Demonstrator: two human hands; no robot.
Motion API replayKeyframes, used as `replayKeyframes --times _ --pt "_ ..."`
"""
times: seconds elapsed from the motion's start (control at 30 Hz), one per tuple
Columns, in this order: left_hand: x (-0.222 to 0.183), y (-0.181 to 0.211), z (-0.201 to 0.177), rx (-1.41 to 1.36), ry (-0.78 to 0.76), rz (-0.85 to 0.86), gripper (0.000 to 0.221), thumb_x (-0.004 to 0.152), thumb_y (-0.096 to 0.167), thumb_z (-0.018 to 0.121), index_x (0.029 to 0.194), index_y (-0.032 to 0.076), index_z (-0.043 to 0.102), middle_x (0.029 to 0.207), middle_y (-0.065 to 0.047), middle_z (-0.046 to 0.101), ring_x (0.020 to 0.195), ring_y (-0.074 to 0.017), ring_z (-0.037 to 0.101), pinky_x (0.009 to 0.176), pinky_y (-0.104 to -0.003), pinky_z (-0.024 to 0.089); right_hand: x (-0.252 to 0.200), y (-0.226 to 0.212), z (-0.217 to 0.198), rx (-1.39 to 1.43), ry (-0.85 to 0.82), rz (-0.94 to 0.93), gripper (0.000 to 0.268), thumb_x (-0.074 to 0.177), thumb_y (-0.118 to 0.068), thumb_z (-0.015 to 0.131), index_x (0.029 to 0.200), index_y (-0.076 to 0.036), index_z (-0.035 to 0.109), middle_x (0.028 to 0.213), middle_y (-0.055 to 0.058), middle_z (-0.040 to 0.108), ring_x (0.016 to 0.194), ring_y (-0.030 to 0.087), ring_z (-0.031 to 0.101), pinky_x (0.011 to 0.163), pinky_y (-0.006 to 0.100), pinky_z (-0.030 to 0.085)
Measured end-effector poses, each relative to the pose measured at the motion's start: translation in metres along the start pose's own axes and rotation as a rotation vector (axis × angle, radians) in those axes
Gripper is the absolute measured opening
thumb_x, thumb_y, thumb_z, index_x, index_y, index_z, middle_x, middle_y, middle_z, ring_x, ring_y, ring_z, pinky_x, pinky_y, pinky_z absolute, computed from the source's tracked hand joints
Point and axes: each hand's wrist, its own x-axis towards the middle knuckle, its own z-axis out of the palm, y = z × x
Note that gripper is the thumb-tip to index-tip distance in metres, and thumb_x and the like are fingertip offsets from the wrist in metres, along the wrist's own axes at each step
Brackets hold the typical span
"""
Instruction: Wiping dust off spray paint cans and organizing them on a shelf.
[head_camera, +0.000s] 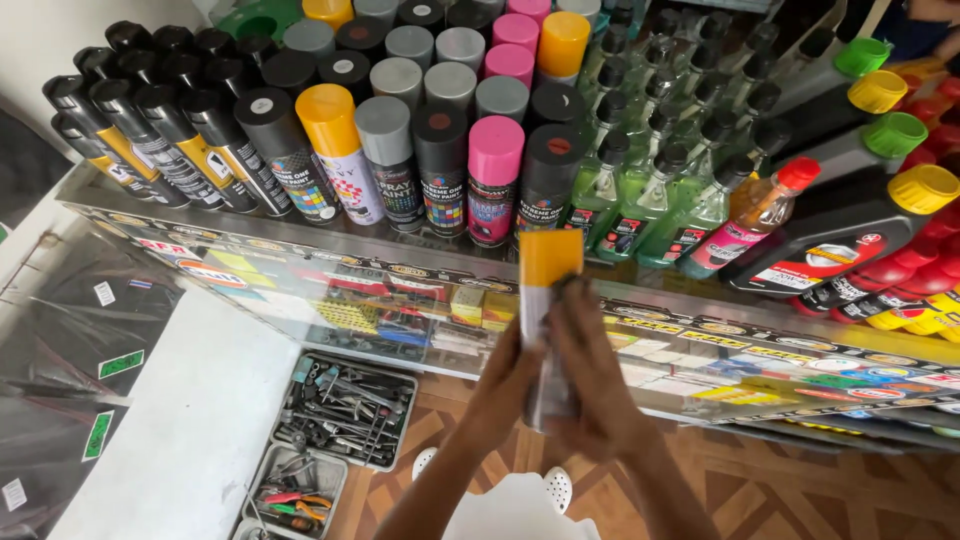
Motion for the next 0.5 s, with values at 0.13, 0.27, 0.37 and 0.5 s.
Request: replayKeyframes --times 0.13,0.27,0.37,0.5 --pt "0.008 -0.001 -0.019 -0.018 0.114 0.100 0.058 0.105 0.020 0.046 0.160 0.008 0.032 0.147 -0.011 0.055 0.123 -0.0164 0.053 0.101 -0.028 0.044 -0.059 -0.002 0.033 -0.047 -0.146 -0.031 0.093 0.079 -0.046 0.066 0.152 0.005 0.042 0.168 0.024 0.025 0.159 0.051 0.017 0.130 0.064 0.018" --pt "0.002 0.005 -0.016 -0.032 -0.004 0.080 0.070 0.095 0.024 0.063 0.156 0.005 0.033 0.142 -0.020 0.059 0.121 -0.0328 0.063 0.100 -0.047 0.055 -0.037 -0.008 0.039 0.481 0.008 0.516 0.086 0.092 -0.048 0.040 0.163 -0.012 0.007 0.173 0.015 0.002 0.160 0.039 0.006 0.126 0.060 0.014" --pt "-0.004 0.005 -0.005 0.072 -0.060 0.024 0.058 0.095 0.023 0.063 0.146 0.000 0.046 0.128 -0.019 0.067 0.108 -0.0275 0.067 0.093 -0.043 0.058 -0.006 -0.014 0.015 0.480 0.131 0.562 0.085 0.099 -0.062 0.030 0.165 -0.015 0.002 0.175 0.011 -0.001 0.162 0.036 -0.001 0.127 0.061 0.007" --pt "-0.001 -0.009 -0.003 -0.011 -0.106 0.081 0.060 0.104 0.017 0.052 0.158 0.001 0.032 0.152 -0.016 0.052 0.130 -0.0213 0.053 0.109 -0.035 0.044 0.001 -0.006 -0.007 0.012 0.038 0.048 0.088 0.092 -0.045 0.049 0.161 0.003 0.025 0.174 0.026 0.005 0.165 0.046 0.004 0.133 0.059 0.011"
